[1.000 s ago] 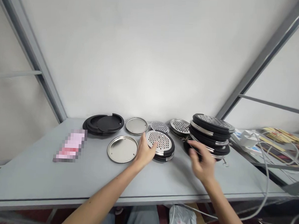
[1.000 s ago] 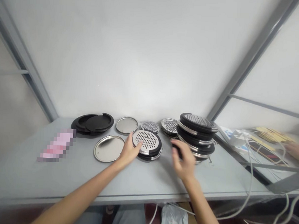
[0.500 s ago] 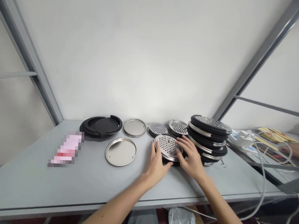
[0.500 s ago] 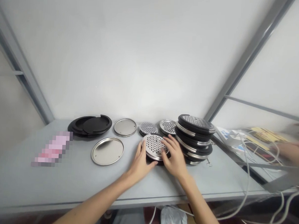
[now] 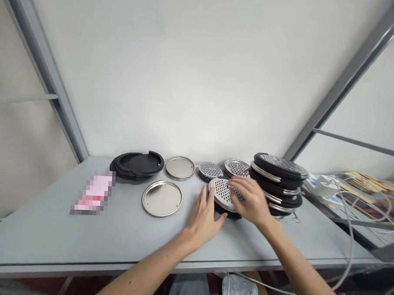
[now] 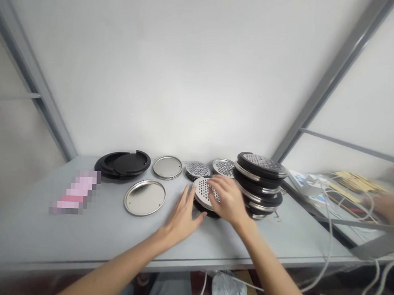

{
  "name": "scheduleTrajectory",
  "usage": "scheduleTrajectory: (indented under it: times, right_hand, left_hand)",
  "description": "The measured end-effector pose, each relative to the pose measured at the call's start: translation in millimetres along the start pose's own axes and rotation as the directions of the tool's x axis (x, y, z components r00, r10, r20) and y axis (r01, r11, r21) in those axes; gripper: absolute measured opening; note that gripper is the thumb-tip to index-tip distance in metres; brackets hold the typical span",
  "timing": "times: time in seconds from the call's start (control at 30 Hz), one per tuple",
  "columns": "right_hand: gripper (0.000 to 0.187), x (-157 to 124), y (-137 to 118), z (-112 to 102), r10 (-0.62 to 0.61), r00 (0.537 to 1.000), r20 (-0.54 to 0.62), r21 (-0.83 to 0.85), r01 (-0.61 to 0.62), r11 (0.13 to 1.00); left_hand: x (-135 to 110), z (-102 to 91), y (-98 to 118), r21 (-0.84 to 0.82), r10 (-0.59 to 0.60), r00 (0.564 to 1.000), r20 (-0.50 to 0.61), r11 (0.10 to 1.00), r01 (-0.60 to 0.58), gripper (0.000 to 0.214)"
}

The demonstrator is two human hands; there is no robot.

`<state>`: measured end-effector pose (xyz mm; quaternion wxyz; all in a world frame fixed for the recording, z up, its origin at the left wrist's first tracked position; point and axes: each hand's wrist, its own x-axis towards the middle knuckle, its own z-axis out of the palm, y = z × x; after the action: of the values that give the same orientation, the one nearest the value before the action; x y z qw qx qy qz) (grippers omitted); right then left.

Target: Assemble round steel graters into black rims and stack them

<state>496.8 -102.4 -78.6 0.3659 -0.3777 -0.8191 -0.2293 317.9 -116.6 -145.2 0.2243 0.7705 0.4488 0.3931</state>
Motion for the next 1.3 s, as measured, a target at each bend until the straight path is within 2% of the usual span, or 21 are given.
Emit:
scheduleTrajectory:
  times: [0.07, 0.13, 0.2, 0.3, 0.37, 0.47, 0.57, 0.73, 0.83, 0.9, 0.93, 0.97, 1.07, 1.17, 1.23, 1.3]
  right_hand:
    - [0.021, 1, -28, 24, -0.045, 0.992, 0.117, 0.167, 0.025, 0.986]
    - [0.021, 11, -54, 45, -0.066, 0.975, 0.214, 0.27, 0.006, 0.963]
    - [0.024, 25, -74, 65, -0.062, 0.953, 0.297, 0.32, -0.038, 0.947]
    - [0.031, 44, -93, 92, -0.033, 0.898, 0.439, 0.329, -0.127, 0.936]
    - [0.032, 50, -98, 108, -0.018, 0.853, 0.521, 0.303, -0.165, 0.939]
    - [0.023, 49, -95, 120, 0.031, 0.808, 0.589, 0.242, -0.213, 0.947]
    - [0.019, 42, -90, 121, 0.124, 0.807, 0.577, 0.175, -0.27, 0.947]
    - [0.023, 37, -92, 119, 0.248, 0.806, 0.537, 0.14, -0.375, 0.916]
    - [0.028, 50, -88, 116, 0.269, 0.859, 0.436, 0.115, -0.35, 0.93]
    - [0.031, 68, -77, 112, 0.298, 0.849, 0.438, 0.019, -0.339, 0.94]
    - [0.032, 78, -68, 109, 0.323, 0.808, 0.493, -0.059, -0.34, 0.939]
    - [0.035, 89, -58, 108, 0.376, 0.736, 0.562, -0.17, -0.343, 0.924]
    - [0.037, 114, -25, 106, 0.486, 0.62, 0.616, -0.312, -0.374, 0.873]
    - [0.041, 121, -2, 110, 0.553, 0.479, 0.682, -0.412, -0.373, 0.831]
    - [0.041, 118, 5, 113, 0.563, 0.434, 0.704, -0.442, -0.354, 0.825]
    - [0.037, 114, 8, 113, 0.564, 0.434, 0.703, -0.454, -0.338, 0.825]
  left_hand:
    - [2, -31.5, -16, 0.084, 0.163, 0.986, -0.047, 0.984, -0.158, 0.048]
    - [6, -70.6, -38, 0.182, 0.262, 0.957, -0.122, 0.954, -0.238, 0.022]
    - [12, -110.0, -64, 0.26, 0.318, 0.934, -0.164, 0.927, -0.27, 0.017]
    - [14, -154.5, -97, 0.318, 0.337, 0.939, -0.074, 0.9, -0.298, 0.017]
    - [11, -169.6, -109, 0.306, 0.288, 0.956, 0.064, 0.906, -0.293, 0.024]
    - [1, -175.7, -114, 0.293, 0.16, 0.943, 0.292, 0.923, -0.248, 0.057]
    - [-7, -173.2, -114, 0.31, 0.064, 0.918, 0.392, 0.93, -0.198, 0.083]
    - [-12, -168.3, -118, 0.338, -0.044, 0.897, 0.439, 0.934, -0.119, 0.086]
    - [-12, -168.4, -118, 0.331, -0.036, 0.895, 0.445, 0.935, -0.127, 0.085]
    - [-12, -169.9, -117, 0.32, -0.015, 0.889, 0.459, 0.936, -0.149, 0.085]
    - [-12, -170.8, -117, 0.312, -0.002, 0.883, 0.469, 0.936, -0.164, 0.085]
    - [-12, -171.8, -117, 0.303, 0.012, 0.877, 0.48, 0.936, -0.179, 0.085]
    - [-12, -174.5, -116, 0.276, 0.042, 0.864, 0.502, 0.939, -0.205, 0.086]
    - [-12, -175.4, -116, 0.263, 0.043, 0.866, 0.498, 0.944, -0.198, 0.087]
    - [-11, -174.5, -116, 0.264, 0.042, 0.87, 0.492, 0.945, -0.195, 0.088]
    - [-11, -172.1, -115, 0.27, 0.039, 0.874, 0.484, 0.944, -0.191, 0.092]
